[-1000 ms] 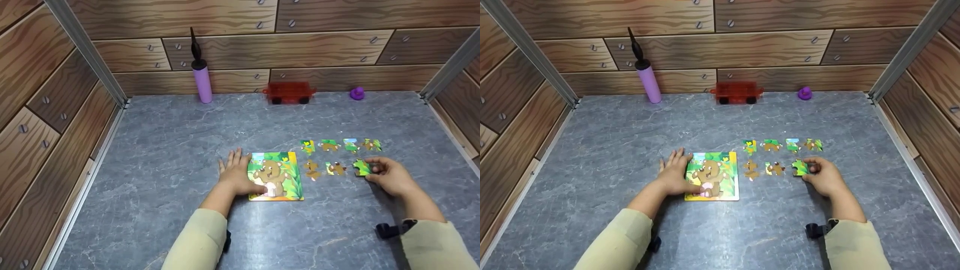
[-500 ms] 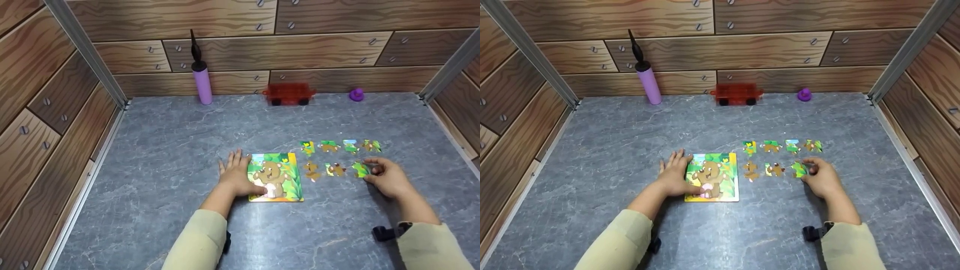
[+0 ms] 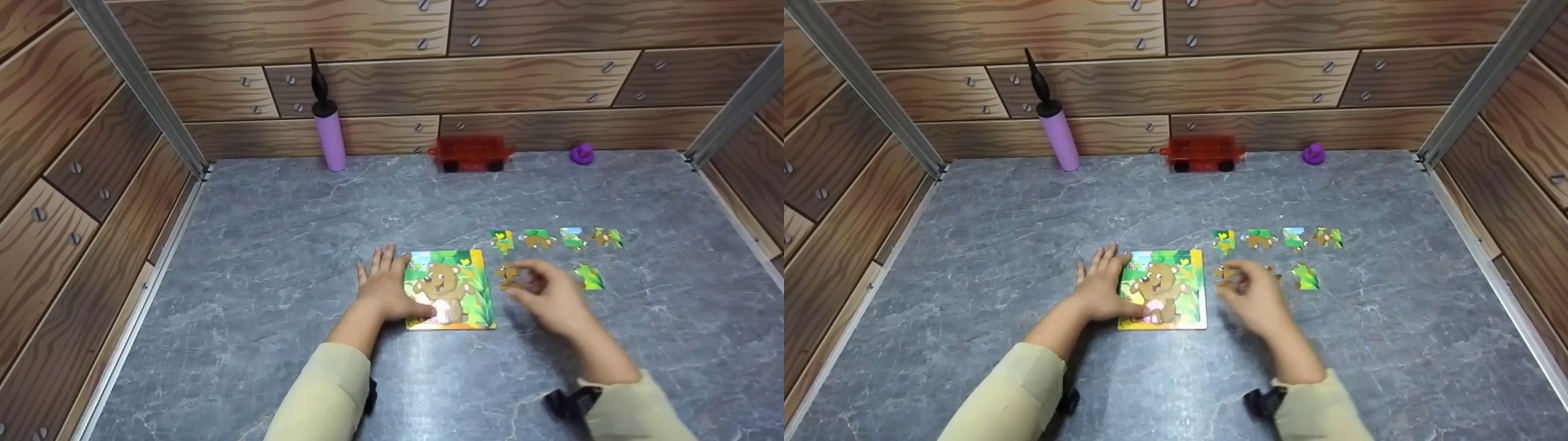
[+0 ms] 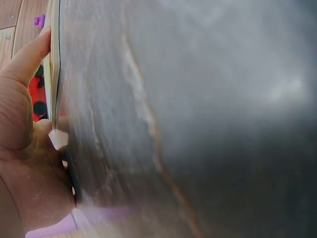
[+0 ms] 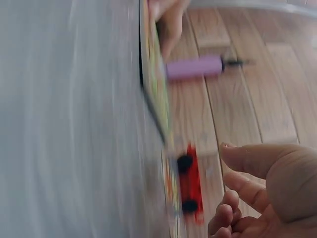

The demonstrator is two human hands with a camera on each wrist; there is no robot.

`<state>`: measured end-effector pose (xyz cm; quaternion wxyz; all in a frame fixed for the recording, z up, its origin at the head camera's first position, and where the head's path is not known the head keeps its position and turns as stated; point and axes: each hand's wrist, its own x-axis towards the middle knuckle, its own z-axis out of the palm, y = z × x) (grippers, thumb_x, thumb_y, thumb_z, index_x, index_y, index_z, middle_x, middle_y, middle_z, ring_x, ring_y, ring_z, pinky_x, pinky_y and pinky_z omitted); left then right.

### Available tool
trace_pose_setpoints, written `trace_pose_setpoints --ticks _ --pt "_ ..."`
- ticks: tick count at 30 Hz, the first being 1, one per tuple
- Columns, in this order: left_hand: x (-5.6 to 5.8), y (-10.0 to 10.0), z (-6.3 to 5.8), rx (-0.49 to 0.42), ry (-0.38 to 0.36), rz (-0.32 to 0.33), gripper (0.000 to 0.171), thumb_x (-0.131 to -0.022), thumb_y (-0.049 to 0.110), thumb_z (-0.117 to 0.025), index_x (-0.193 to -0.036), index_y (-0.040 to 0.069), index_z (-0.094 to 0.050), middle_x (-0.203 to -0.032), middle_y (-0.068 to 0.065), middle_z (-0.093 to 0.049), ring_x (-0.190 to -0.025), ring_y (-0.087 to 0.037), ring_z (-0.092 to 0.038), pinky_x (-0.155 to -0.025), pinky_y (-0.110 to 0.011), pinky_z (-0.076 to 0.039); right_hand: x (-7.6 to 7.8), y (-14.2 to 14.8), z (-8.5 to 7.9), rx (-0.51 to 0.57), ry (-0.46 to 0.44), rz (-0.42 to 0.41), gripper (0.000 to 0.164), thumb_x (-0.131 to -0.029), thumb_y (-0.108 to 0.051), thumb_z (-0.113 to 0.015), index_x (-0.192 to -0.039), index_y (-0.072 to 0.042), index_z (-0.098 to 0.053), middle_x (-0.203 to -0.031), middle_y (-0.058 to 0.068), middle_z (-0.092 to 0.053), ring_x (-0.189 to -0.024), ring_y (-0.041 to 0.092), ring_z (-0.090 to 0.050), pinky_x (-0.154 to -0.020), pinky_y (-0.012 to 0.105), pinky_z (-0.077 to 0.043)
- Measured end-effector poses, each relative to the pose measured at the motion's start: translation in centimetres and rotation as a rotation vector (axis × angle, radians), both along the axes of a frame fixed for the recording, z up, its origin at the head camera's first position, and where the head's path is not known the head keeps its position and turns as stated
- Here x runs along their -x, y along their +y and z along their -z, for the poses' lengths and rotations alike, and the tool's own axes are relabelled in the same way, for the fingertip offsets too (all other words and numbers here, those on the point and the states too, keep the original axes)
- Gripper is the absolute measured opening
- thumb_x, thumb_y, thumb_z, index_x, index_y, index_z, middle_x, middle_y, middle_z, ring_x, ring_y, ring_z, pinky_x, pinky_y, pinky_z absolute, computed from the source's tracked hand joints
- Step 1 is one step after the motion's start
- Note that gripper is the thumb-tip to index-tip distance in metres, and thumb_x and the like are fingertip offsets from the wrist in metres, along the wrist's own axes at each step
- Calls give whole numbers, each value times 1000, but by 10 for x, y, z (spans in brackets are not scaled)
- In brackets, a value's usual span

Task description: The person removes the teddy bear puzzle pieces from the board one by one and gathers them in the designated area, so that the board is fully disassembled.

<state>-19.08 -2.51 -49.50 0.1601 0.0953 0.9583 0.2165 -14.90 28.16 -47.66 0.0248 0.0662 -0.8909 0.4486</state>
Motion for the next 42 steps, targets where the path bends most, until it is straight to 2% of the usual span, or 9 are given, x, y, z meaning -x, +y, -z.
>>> trace_pose_setpoints --ticks 7,11,15,21,26,35,42 --pt "-1 0 -1 -12 11 -2 123 -71 74 -85 -168 21 -32 -178 -12 -7 -163 -35 1 -125 -68 4 -8 -44 4 -4 -52 -174 55 -84 -7 -87 -132 8 -66 -101 13 -66 -87 23 -58 -78 33 -52" --pt "0 1 1 -4 1 -5 124 -71 73 -85 -169 21 -30 -178 -12 -5 -163 -34 3 -125 -67 6 -11 -60 8 -29 -91 -220 54 -84 -9 -88 -131 7 -69 -100 11 -66 -87 23 -58 -79 37 -52" --pt "0 1 3 -1 -9 -5 125 -71 73 -85 -170 22 -28 -178 -11 -3 -163 -33 5 -125 -66 8 -12 -71 10 -68 -122 -196 52 -83 -10 -89 -129 4 -71 -101 8 -66 -88 21 -58 -81 39 -52" --pt "-2 0 -1 -6 12 2 124 -71 73 -85 -169 21 -30 -178 -12 -6 -163 -35 3 -125 -68 6 -14 -77 11 -151 -113 -168 45 -82 -9 -90 -123 2 -75 -100 5 -66 -86 19 -56 -80 40 -50" --pt "-2 0 -1 -20 15 2 124 -71 72 -86 -169 21 -30 -178 -13 -6 -163 -35 2 -125 -68 6 -13 -79 13 -206 -134 -156 40 -84 -8 -89 -121 0 -76 -104 5 -67 -92 20 -59 -87 45 -52" --pt "-1 -8 -4 -134 -18 20 121 -70 52 -94 -168 18 -31 -177 -15 -5 -163 -37 5 -124 -66 11 -11 -80 14 -201 -170 -144 39 -84 -9 -89 -119 -2 -75 -106 5 -66 -102 25 -62 -95 50 -52" --pt "-1 -10 -9 -144 -40 33 123 -69 47 -97 -168 19 -31 -177 -15 -5 -163 -37 5 -124 -66 10 -12 -80 13 -176 -169 -134 40 -83 -9 -91 -118 -3 -73 -107 6 -66 -103 26 -62 -96 51 -52"
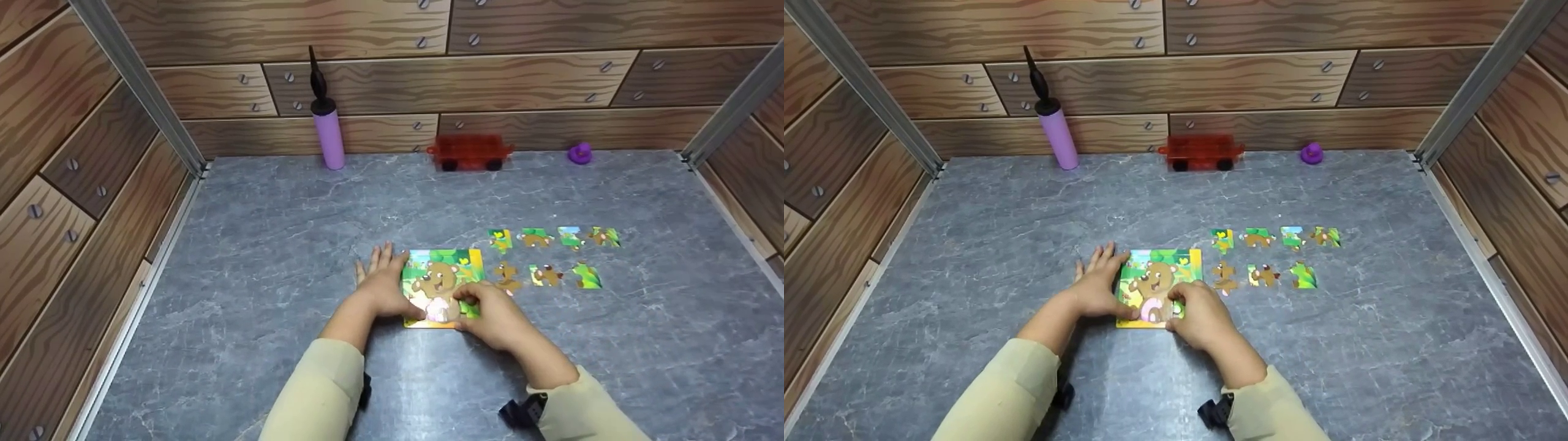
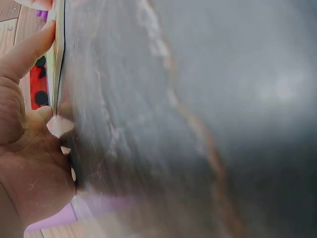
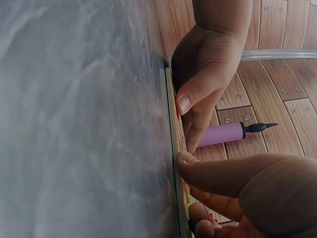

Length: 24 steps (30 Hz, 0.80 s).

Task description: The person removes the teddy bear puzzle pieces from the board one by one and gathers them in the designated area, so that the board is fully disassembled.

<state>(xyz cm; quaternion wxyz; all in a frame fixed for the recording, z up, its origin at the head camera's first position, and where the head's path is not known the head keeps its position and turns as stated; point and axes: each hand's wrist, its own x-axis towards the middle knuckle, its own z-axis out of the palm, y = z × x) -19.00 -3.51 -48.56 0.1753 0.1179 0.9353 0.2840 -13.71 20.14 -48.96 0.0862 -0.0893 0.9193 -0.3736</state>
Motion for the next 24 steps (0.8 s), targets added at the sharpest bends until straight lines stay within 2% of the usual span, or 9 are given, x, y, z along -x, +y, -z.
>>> trace_pose_setpoints --ticks 8,12,16,24 --pt "0 0 -1 6 2 4 124 -68 46 -98 -168 18 -32 -177 -16 -5 -163 -38 4 -124 -67 10 -2 -4 0 22 11 42 39 -81 -2 -89 -114 -8 -69 -105 4 -67 -104 27 -64 -98 50 -53" --pt "1 0 1 10 6 3 124 -68 46 -98 -168 17 -32 -177 -17 -5 -162 -38 4 -124 -67 10 -4 -7 -1 28 16 47 39 -80 1 -88 -110 -10 -66 -97 2 -66 -88 21 -63 -81 42 -55" --pt "2 0 4 16 1 0 124 -68 48 -98 -168 18 -31 -177 -15 -4 -163 -37 5 -124 -66 11 -5 -8 -2 45 24 35 41 -78 5 -87 -110 -10 -65 -90 1 -62 -74 15 -55 -67 34 -48" --pt "2 0 4 11 0 -6 125 -67 50 -98 -168 21 -32 -178 -13 -4 -163 -36 5 -124 -66 11 -5 1 -2 55 57 -17 41 -79 4 -81 -116 -4 -65 -94 1 -63 -78 15 -56 -70 32 -51"
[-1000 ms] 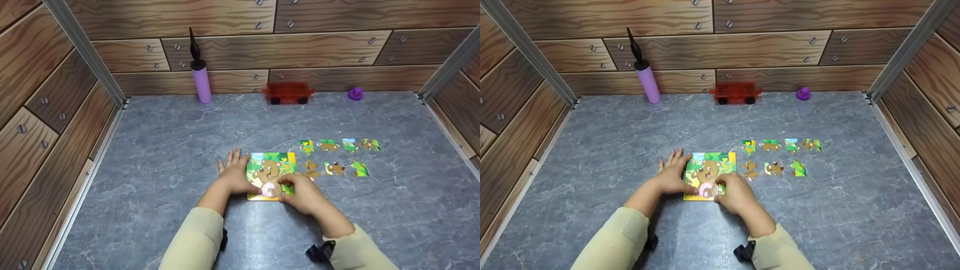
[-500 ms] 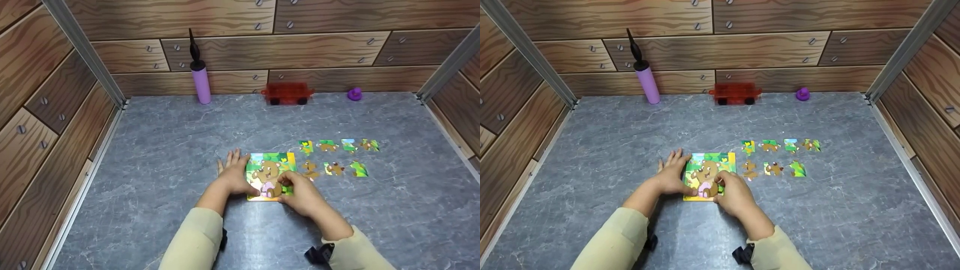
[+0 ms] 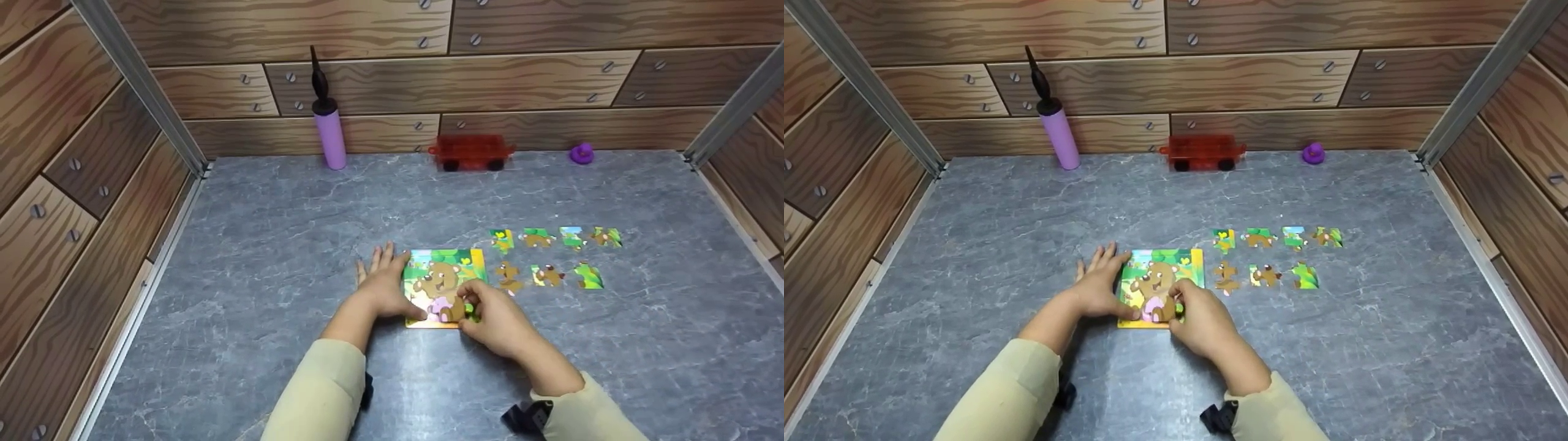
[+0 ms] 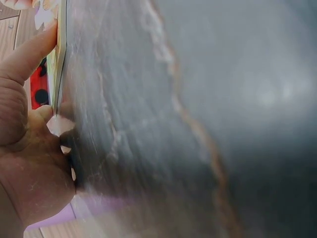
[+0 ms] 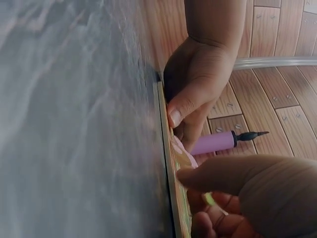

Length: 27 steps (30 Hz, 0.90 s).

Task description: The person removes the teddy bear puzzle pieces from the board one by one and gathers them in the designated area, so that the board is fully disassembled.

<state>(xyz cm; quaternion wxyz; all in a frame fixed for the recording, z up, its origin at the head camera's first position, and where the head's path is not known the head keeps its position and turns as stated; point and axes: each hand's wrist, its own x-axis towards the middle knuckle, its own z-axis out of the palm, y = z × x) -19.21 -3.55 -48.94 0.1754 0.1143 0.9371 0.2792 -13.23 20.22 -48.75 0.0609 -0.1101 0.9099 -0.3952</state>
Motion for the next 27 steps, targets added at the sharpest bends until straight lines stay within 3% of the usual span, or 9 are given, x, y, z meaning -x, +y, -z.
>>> trace_pose_setpoints --ticks 7,12,18,27 --pt "0 0 0 2 -6 -4 125 -67 50 -98 -169 22 -31 -178 -12 -5 -163 -35 5 -124 -66 11 2 38 -6 96 72 -76 42 -81 3 -82 -120 1 -68 -107 8 -70 -96 23 -64 -89 40 -58" --pt "1 0 0 10 -9 -1 125 -67 51 -98 -169 22 -31 -178 -12 -4 -163 -36 5 -124 -66 11 4 78 -15 133 138 -50 45 -84 6 -82 -125 6 -66 -118 16 -69 -104 27 -65 -94 44 -59" --pt "1 0 1 11 -9 0 126 -67 51 -98 -169 22 -30 -178 -12 -3 -163 -35 6 -124 -66 11 8 126 -28 132 182 9 46 -88 11 -76 -131 9 -60 -123 24 -67 -100 11 -61 -84 21 -56" --pt "-1 0 1 1 1 0 124 -68 50 -97 -169 22 -31 -178 -12 -4 -163 -34 5 -125 -64 10 16 194 -34 -1 225 89 48 -92 16 -68 -137 11 -52 -129 40 -60 -94 -12 -52 -74 13 -50"
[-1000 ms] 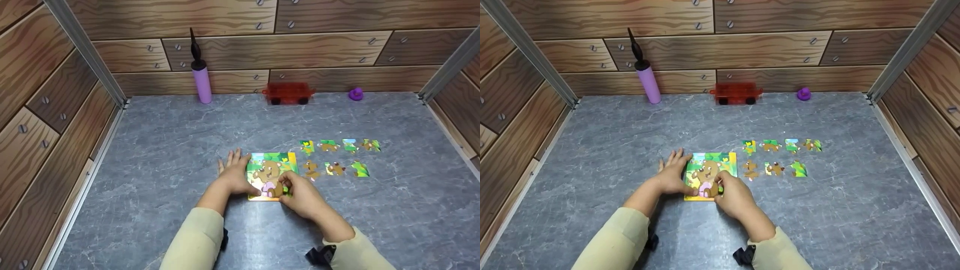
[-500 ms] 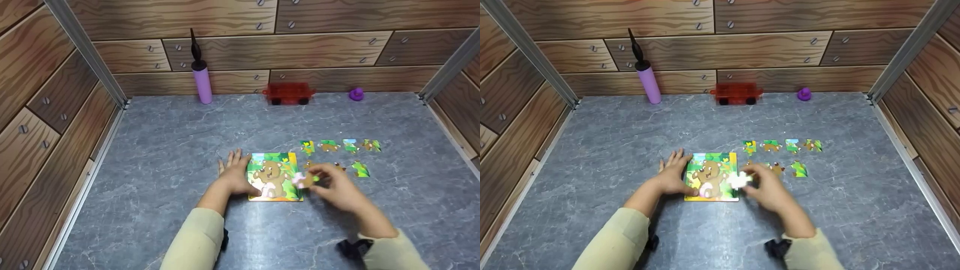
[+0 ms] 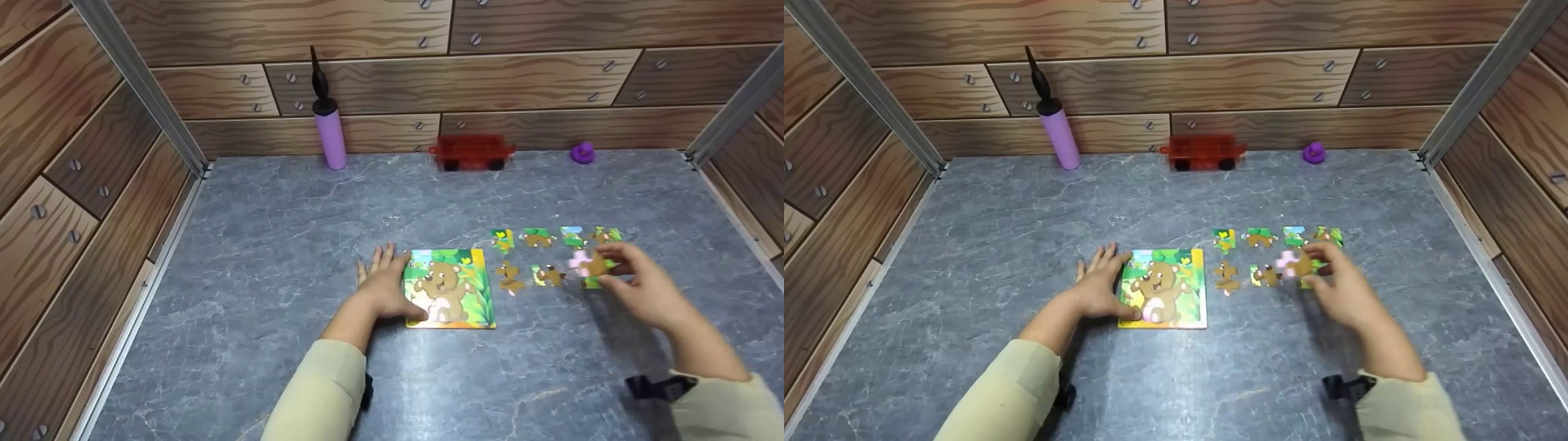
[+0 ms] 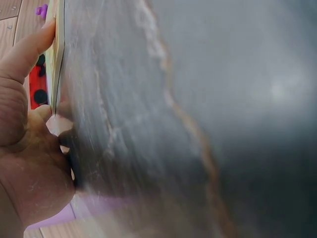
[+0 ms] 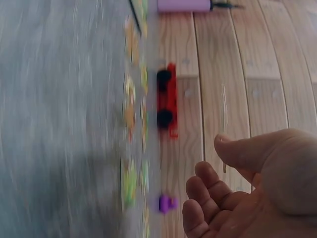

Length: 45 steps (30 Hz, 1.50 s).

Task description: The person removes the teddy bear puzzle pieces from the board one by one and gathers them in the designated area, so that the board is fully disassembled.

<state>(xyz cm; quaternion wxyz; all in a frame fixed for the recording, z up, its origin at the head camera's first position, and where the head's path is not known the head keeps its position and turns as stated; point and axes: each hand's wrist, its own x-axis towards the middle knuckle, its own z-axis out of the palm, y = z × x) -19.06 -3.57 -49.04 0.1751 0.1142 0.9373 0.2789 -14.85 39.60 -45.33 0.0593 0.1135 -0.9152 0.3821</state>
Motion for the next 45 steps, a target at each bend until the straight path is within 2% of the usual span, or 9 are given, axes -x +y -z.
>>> trace_pose_setpoints --ticks 5,9,11,13,16,23,33,38,45 --pt "0 0 0 12 6 2 124 -68 51 -96 -169 22 -30 -178 -12 -4 -163 -34 6 -125 -64 10 5 30 4 -48 -27 46 47 -94 16 -63 -139 14 -47 -130 47 -55 -92 -14 -50 -72 9 -48" --pt "0 0 -1 19 6 5 124 -68 51 -96 -169 22 -29 -178 -12 -4 -163 -34 6 -125 -64 10 8 49 11 -80 -107 85 47 -97 16 -58 -141 16 -43 -130 49 -50 -99 27 -68 -68 12 -50" --pt "0 0 -1 21 6 7 124 -69 51 -96 -169 22 -29 -178 -12 -3 -163 -34 6 -125 -64 11 9 56 15 -85 -164 101 47 -98 16 -55 -142 17 -40 -129 50 -47 -105 51 -64 -65 17 -53" --pt "0 1 -2 20 6 8 124 -69 50 -96 -170 22 -29 -178 -12 -3 -163 -34 6 -124 -64 11 11 61 17 -101 -208 114 46 -98 15 -54 -142 17 -38 -128 51 -46 -110 62 -58 -64 18 -53" --pt "-1 0 -2 17 4 8 124 -69 50 -96 -170 22 -28 -178 -12 -3 -163 -35 7 -125 -64 11 13 68 20 -154 -239 130 45 -98 13 -55 -140 18 -39 -124 51 -47 -108 63 -58 -66 21 -50" --pt "0 1 -3 12 0 5 125 -69 51 -97 -169 22 -29 -178 -12 -3 -163 -34 6 -124 -64 11 17 75 27 -233 -264 165 42 -98 9 -57 -136 18 -43 -112 44 -54 -96 50 -58 -75 46 -49" --pt "0 1 -1 5 1 -1 125 -68 51 -97 -169 22 -29 -178 -11 -4 -163 -34 5 -125 -63 10 19 75 32 -239 -270 155 44 -97 9 -59 -137 18 -43 -119 50 -55 -109 61 -56 -88 65 -48" --pt "0 1 -1 -1 3 2 124 -69 50 -97 -169 21 -30 -178 -12 -4 -163 -35 5 -125 -63 11 18 71 29 -231 -283 209 55 -97 7 -61 -144 18 -36 -121 51 -49 -113 64 -51 -92 72 -44" --pt "-1 0 -2 0 2 -2 124 -69 51 -97 -169 22 -30 -178 -12 -4 -163 -35 5 -125 -63 11 18 35 23 -163 -176 288 57 -99 1 -63 -148 17 -38 -130 49 -41 -121 66 -46 -98 75 -43"
